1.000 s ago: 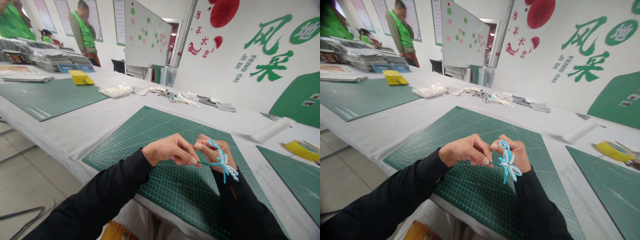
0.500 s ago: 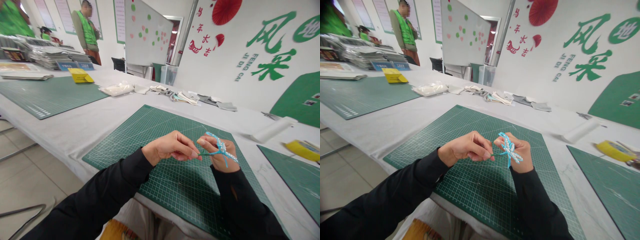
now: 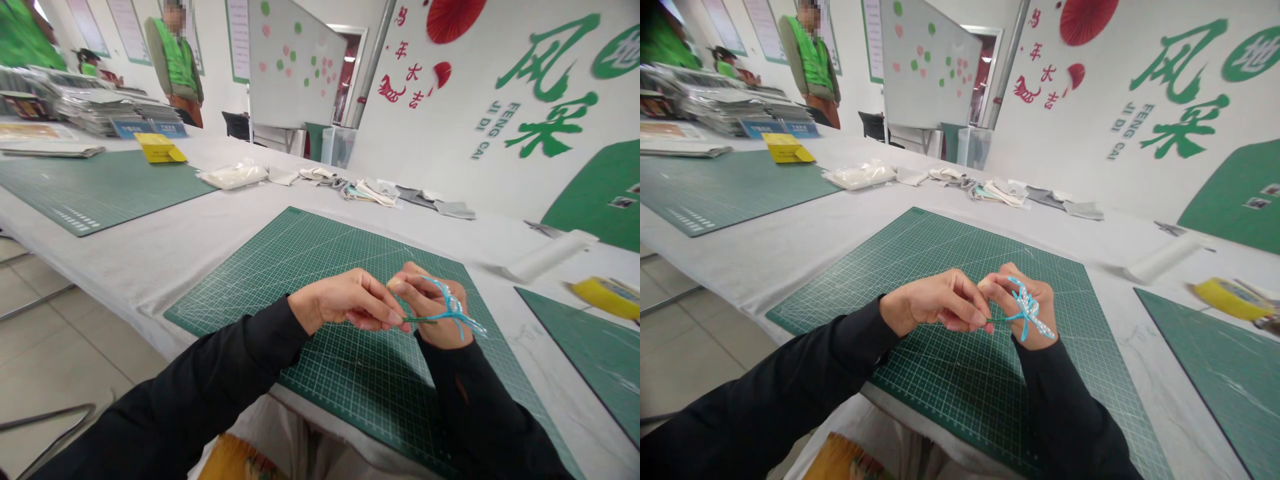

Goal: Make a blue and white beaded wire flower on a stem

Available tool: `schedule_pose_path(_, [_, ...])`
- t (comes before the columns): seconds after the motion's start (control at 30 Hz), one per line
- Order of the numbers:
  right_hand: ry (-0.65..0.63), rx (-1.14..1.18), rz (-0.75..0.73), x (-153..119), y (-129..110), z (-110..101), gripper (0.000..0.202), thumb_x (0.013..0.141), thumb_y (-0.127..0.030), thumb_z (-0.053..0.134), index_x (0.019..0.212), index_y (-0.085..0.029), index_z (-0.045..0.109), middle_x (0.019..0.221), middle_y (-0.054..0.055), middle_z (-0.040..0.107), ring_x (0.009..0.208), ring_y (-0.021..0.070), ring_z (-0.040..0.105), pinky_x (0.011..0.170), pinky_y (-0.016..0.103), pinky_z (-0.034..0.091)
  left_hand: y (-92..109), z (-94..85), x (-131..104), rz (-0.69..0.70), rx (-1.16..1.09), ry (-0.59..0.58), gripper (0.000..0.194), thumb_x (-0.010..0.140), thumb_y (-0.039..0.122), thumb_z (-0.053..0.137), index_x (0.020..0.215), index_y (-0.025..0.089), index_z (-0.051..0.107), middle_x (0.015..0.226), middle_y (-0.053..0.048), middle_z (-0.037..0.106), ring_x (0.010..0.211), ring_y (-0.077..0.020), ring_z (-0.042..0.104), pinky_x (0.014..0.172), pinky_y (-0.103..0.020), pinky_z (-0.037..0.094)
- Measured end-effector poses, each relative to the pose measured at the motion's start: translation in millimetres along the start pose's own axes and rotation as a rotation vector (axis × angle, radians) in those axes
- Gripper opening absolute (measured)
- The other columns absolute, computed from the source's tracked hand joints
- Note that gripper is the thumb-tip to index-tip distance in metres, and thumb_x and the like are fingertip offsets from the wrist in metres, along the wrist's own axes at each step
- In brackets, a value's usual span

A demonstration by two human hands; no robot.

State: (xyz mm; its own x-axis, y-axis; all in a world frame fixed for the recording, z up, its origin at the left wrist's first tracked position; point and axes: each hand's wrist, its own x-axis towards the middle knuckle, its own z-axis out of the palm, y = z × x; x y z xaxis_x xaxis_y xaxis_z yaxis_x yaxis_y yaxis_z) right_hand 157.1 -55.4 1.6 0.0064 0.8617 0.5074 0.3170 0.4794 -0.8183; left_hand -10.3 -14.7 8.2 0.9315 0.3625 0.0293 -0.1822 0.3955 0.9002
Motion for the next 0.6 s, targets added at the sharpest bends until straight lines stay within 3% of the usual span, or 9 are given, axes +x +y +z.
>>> schedule_pose_path(0.2, [-0.037, 0.029, 0.077, -1, 0, 4, 0.032, 0.077, -0.042, 0.069, 0.057, -0.018, 0.064, 0.057, -0.002, 0.046, 0.049, 0.008, 0.04, 0.042, 0.025, 0.028, -2, -1.4, 1, -0.009, 0.0, -0.012, 0.015, 0.061, 0.018, 0.078, 0.069, 0.007, 0.072, 0.064, -0.006, 0.067, 0.037, -0.0017, 0.04, 0.033, -0.018, 0.015])
schedule_pose_path(0.37, [0.093, 0.035, -0.012, 1, 4, 2, 0.031, 0.076, -0.038, 0.071, 0.053, -0.019, 0.061, 0.057, -0.002, 0.043, 0.052, 0.0093, 0.038, 0.048, 0.029, 0.027, 3, 0.7, -1, 0.013, 0.022, 0.043, 0.01, 0.061, 0.016, 0.076, 0.068, 0.009, 0.072, 0.058, -0.003, 0.064, 0.038, -0.0027, 0.041, 0.034, -0.018, 0.017])
schedule_pose_path(0.6, [0.13, 0.002, 0.018, 3, 17, -7, 0.025, 0.074, -0.038, 0.072, 0.059, -0.02, 0.065, 0.062, 0.0, 0.049, 0.058, 0.0127, 0.043, 0.053, 0.03, 0.032, 9, 3.3, -5, 0.147, 0.074, 0.143, 0.005, 0.062, 0.012, 0.073, 0.066, 0.01, 0.071, 0.064, -0.004, 0.067, 0.038, -0.0023, 0.041, 0.036, -0.02, 0.024])
